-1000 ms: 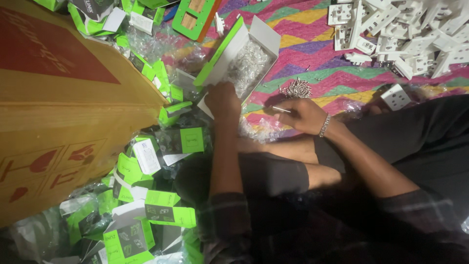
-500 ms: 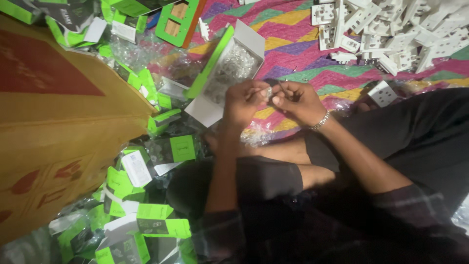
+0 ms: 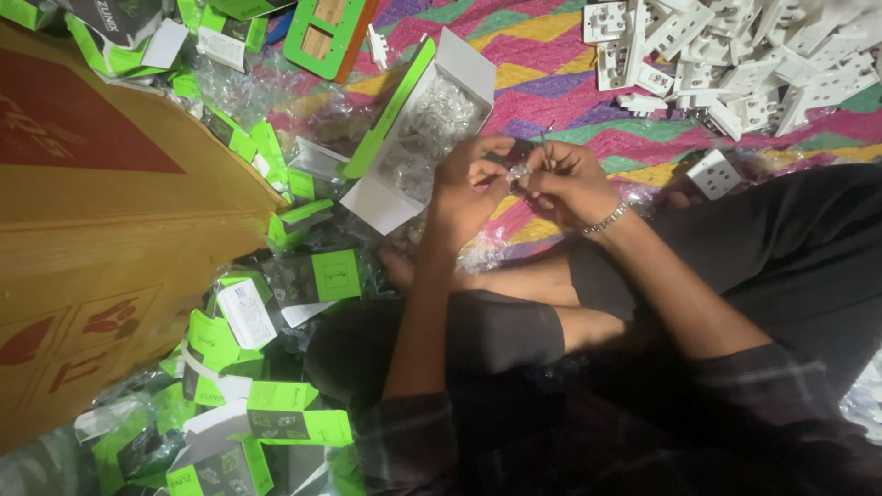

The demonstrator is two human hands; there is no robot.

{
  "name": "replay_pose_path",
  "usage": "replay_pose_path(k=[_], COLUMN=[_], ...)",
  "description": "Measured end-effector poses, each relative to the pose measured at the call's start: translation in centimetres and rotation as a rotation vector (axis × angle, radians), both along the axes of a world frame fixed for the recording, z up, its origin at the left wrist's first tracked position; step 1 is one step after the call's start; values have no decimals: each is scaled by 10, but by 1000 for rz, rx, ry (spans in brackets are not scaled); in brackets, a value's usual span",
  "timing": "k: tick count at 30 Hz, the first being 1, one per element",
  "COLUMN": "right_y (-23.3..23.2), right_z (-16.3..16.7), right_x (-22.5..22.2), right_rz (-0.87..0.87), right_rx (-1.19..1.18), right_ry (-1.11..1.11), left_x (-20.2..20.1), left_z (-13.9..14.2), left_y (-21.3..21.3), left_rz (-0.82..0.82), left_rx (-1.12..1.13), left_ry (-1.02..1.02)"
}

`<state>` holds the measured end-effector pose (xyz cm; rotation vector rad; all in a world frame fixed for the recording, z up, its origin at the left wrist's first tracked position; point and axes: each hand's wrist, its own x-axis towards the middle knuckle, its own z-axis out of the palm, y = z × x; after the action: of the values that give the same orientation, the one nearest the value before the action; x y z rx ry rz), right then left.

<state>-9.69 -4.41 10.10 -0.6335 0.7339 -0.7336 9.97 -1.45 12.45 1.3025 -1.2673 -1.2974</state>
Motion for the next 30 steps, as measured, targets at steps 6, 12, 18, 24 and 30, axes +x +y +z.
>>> replay_pose_path(k=[6,12,18,24,30], right_y=[2,2,-1,3,6], right_z=[-4,-8,3,-2,-14], right_x=[-1,-2,0,3,3], right_rz=[49,27,-25,-61,-64], right_rx=[-7,25,60,-105,-426], right_ry=[-2,12,-72,31,415], left_x=[0,-2,-7,-12,-16], left_z=[-9,-15,-14,-5,-14], left_y=[2,0,-3,-1,-2], left_rz=[-12,103,-3,26,-34], left_rx=[-10,32,133,165,52], left_ry=[-25,76,97,155,-107])
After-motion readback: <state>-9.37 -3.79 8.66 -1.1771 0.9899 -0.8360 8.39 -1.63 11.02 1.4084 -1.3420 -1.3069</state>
